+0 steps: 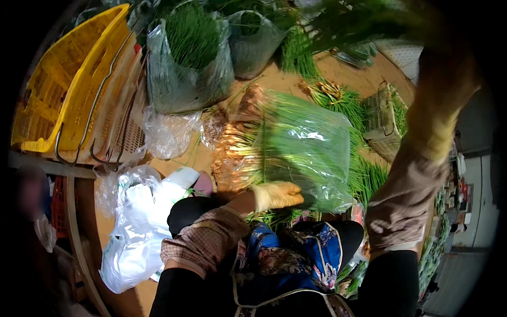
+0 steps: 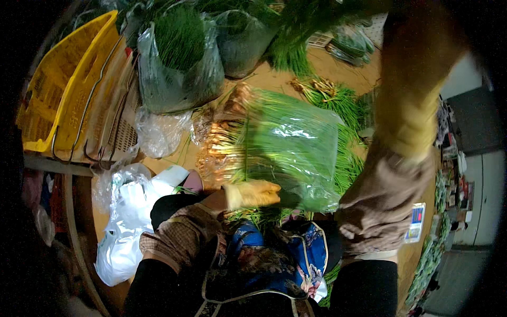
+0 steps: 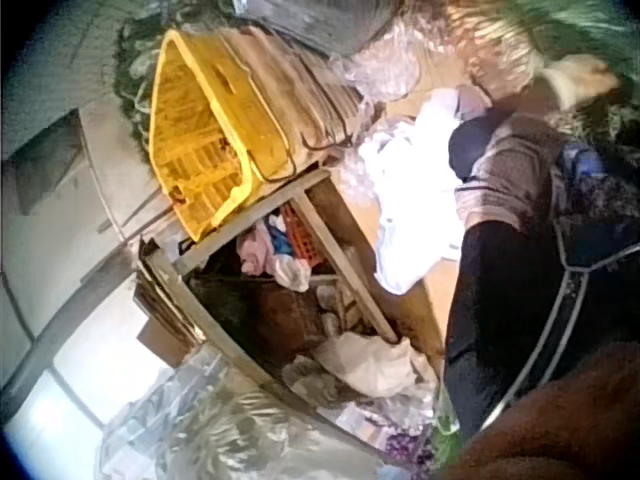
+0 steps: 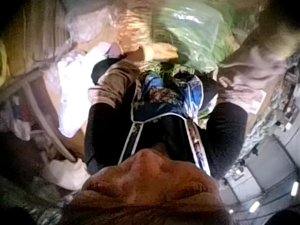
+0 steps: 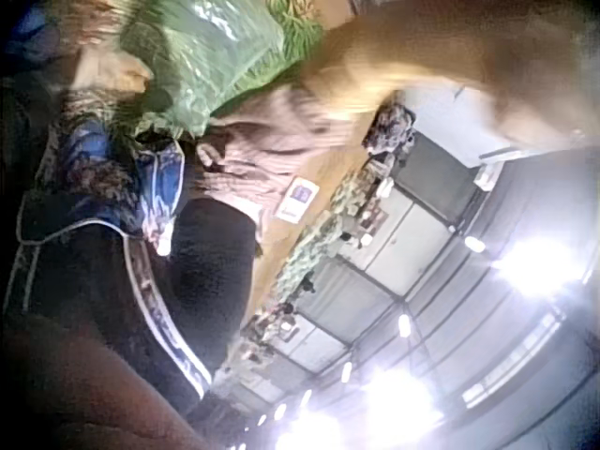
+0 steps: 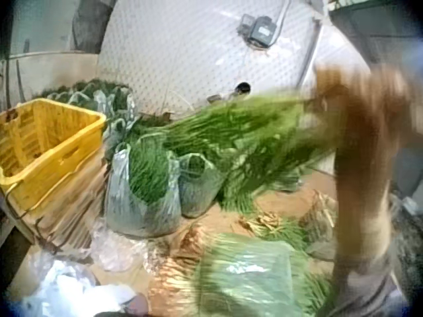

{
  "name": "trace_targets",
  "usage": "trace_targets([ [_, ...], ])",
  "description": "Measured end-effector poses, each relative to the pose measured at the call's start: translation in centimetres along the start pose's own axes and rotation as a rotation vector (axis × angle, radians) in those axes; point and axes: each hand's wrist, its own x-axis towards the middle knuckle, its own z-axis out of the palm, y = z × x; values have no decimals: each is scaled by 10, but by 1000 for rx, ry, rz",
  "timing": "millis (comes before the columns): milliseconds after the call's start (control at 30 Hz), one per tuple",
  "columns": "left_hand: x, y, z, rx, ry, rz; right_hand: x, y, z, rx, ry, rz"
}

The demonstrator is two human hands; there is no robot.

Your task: The person sits on the floor and sorts green onions by hand, removing roots and bundling them into plastic bags. The person repeatedly picks up bunches, trims the ends, and places them into clear plastic packaging.

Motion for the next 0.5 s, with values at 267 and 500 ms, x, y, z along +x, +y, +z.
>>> trace_targets([
  [267,6,6,27,-1401,268,102,-325,-101,134,-289,-563,580],
  [500,43,-78,86,-1439,395,40,-355,-159,120,-614,-490,797],
])
